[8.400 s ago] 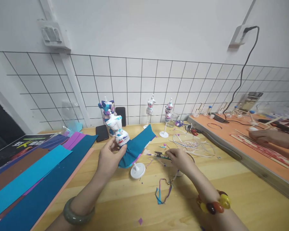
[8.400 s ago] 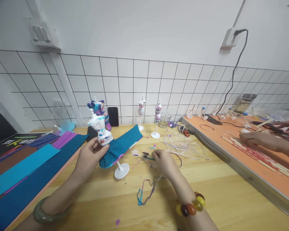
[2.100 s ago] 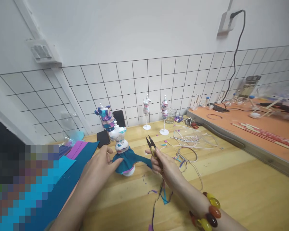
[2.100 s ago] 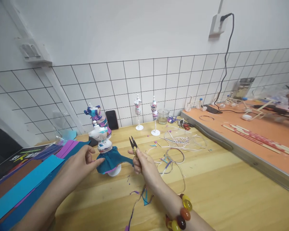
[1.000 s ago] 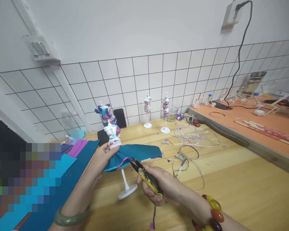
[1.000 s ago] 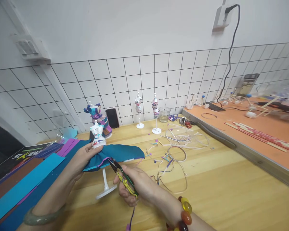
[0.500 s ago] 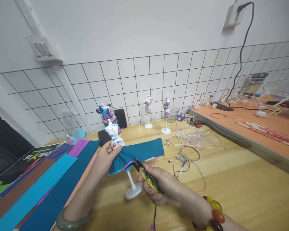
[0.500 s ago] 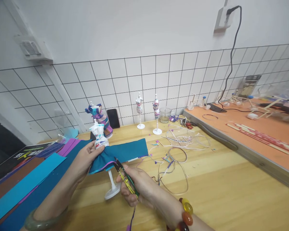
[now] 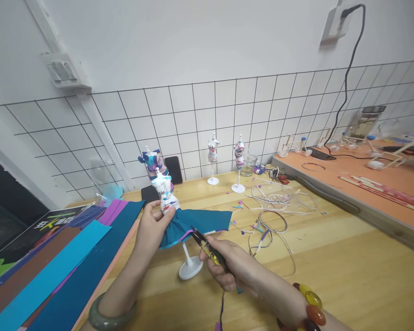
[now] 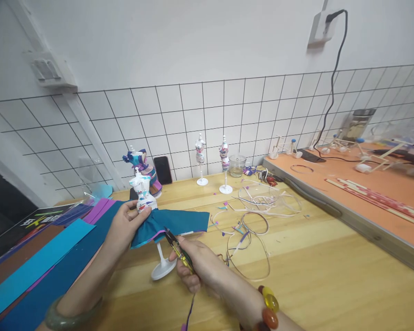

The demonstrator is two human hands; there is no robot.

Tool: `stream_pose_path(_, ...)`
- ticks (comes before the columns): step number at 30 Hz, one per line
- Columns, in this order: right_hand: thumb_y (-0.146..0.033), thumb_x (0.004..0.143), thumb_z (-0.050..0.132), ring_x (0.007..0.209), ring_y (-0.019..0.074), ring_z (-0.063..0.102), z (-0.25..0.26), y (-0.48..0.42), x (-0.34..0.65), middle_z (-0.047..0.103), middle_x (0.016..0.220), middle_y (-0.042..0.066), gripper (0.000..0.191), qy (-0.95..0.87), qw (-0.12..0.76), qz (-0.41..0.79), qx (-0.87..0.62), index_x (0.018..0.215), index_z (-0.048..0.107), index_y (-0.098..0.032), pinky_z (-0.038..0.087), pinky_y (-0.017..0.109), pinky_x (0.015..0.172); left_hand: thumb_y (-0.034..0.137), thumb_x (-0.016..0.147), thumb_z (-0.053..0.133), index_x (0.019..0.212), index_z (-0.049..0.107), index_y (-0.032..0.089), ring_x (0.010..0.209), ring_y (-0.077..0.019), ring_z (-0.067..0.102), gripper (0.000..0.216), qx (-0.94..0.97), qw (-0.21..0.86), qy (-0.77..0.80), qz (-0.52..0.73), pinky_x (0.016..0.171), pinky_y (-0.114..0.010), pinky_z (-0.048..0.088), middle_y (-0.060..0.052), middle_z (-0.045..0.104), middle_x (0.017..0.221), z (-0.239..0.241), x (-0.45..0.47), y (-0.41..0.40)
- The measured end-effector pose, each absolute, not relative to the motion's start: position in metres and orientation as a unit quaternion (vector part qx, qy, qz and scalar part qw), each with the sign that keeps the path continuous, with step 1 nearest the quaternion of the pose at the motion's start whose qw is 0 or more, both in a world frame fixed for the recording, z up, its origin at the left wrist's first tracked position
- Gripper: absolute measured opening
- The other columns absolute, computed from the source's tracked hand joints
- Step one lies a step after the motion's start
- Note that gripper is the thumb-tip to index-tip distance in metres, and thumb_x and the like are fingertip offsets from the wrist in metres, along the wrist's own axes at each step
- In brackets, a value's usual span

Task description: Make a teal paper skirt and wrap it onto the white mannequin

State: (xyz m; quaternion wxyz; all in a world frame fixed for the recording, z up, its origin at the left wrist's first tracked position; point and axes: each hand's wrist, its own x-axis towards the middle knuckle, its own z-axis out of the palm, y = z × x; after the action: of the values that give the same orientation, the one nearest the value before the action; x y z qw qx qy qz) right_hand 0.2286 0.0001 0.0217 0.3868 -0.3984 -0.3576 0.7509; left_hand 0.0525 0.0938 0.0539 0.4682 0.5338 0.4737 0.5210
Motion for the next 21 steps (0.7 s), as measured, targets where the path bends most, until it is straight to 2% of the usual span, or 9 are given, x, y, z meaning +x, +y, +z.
stream_pose_path(4, -0.057, 0.085, 0.040, 0.030, 0.0025, 0.021, 0.025, 0.004, 0.247, 0.031, 0.042, -0.010, 0.047, -0.488, 0.344, 0.698, -0.395, 0.077, 0.058, -0.015, 0.016, 0.015, 0.029, 0.038, 0.062, 0.074, 0.100, 0.048, 0.018, 0.083, -0.0230, 0.067, 0.050, 0.543, 0.446, 0.479, 0.526, 0.070, -0.034, 0.052, -0.010, 0.071, 0.093, 0.060, 0.048, 0.093)
stream_pose_path(7, -0.053, 0.078, 0.056, 0.034, 0.0032, 0.025, 0.031, 0.007, 0.266, 0.032, 0.042, -0.010, 0.039, -0.570, 0.329, 0.643, -0.391, 0.071, 0.057, -0.015, 0.018, 0.016, 0.032, 0.037, 0.061, 0.074, 0.099, 0.049, 0.019, 0.084, -0.0227, 0.067, 0.048, 0.537, 0.454, 0.479, 0.525, 0.072, -0.034, 0.051, -0.010, 0.070, 0.096, 0.062, 0.046, 0.093)
stream_pose_path(9, -0.047, 0.069, 0.067, 0.037, 0.0030, 0.024, 0.034, 0.010, 0.278, 0.033, 0.045, -0.010, 0.035, -0.565, 0.379, 0.603, -0.416, 0.067, 0.053, -0.016, 0.020, 0.017, 0.035, 0.037, 0.062, 0.074, 0.098, 0.050, 0.019, 0.084, -0.0221, 0.067, 0.047, 0.538, 0.460, 0.475, 0.523, 0.073, -0.034, 0.051, -0.010, 0.070, 0.096, 0.062, 0.045, 0.093)
stream_pose_path(12, -0.047, 0.069, 0.067, 0.039, 0.0046, 0.026, 0.035, 0.019, 0.293, 0.034, 0.046, -0.009, 0.035, -0.507, 0.509, 0.475, -0.508, 0.065, 0.049, -0.018, 0.020, 0.019, 0.039, 0.037, 0.063, 0.073, 0.098, 0.050, 0.018, 0.083, -0.0211, 0.067, 0.046, 0.542, 0.475, 0.469, 0.510, 0.071, -0.032, 0.051, -0.009, 0.070, 0.095, 0.061, 0.046, 0.093)
stream_pose_path(14, -0.043, 0.065, 0.071, 0.047, 0.0078, 0.038, 0.032, 0.027, 0.301, 0.046, 0.056, -0.005, 0.032, -0.463, 0.576, 0.370, -0.564, 0.071, 0.052, -0.018, 0.028, 0.021, 0.044, 0.037, 0.063, 0.073, 0.099, 0.049, 0.018, 0.079, -0.0202, 0.067, 0.047, 0.540, 0.491, 0.465, 0.501, 0.068, -0.031, 0.051, -0.008, 0.071, 0.092, 0.061, 0.047, 0.093)
stream_pose_path(15, -0.041, 0.064, 0.072, 0.054, 0.0099, 0.044, 0.029, 0.030, 0.304, 0.052, 0.065, -0.002, 0.032, -0.452, 0.587, 0.354, -0.571, 0.074, 0.052, -0.018, 0.032, 0.022, 0.048, 0.036, 0.063, 0.074, 0.099, 0.048, 0.018, 0.077, -0.0197, 0.067, 0.048, 0.539, 0.498, 0.463, 0.498, 0.067, -0.031, 0.051, -0.008, 0.071, 0.090, 0.061, 0.048, 0.093)
stream_pose_path(18, -0.039, 0.060, 0.075, 0.066, 0.0142, 0.052, 0.021, 0.036, 0.304, 0.059, 0.080, 0.003, 0.035, -0.449, 0.572, 0.383, -0.570, 0.075, 0.052, -0.018, 0.038, 0.024, 0.055, 0.035, 0.062, 0.075, 0.098, 0.044, 0.019, 0.072, -0.0188, 0.067, 0.050, 0.533, 0.521, 0.450, 0.490, 0.065, -0.031, 0.051, -0.006, 0.071, 0.083, 0.061, 0.051, 0.091)
stream_pose_path(21, -0.041, 0.059, 0.075, 0.059, 0.0140, 0.053, 0.014, 0.033, 0.296, 0.060, 0.070, 0.003, 0.034, -0.455, 0.534, 0.455, -0.549, 0.068, 0.053, -0.017, 0.040, 0.025, 0.053, 0.034, 0.060, 0.076, 0.095, 0.040, 0.020, 0.068, -0.0186, 0.066, 0.052, 0.529, 0.547, 0.440, 0.476, 0.063, -0.032, 0.050, -0.004, 0.071, 0.079, 0.060, 0.054, 0.089)
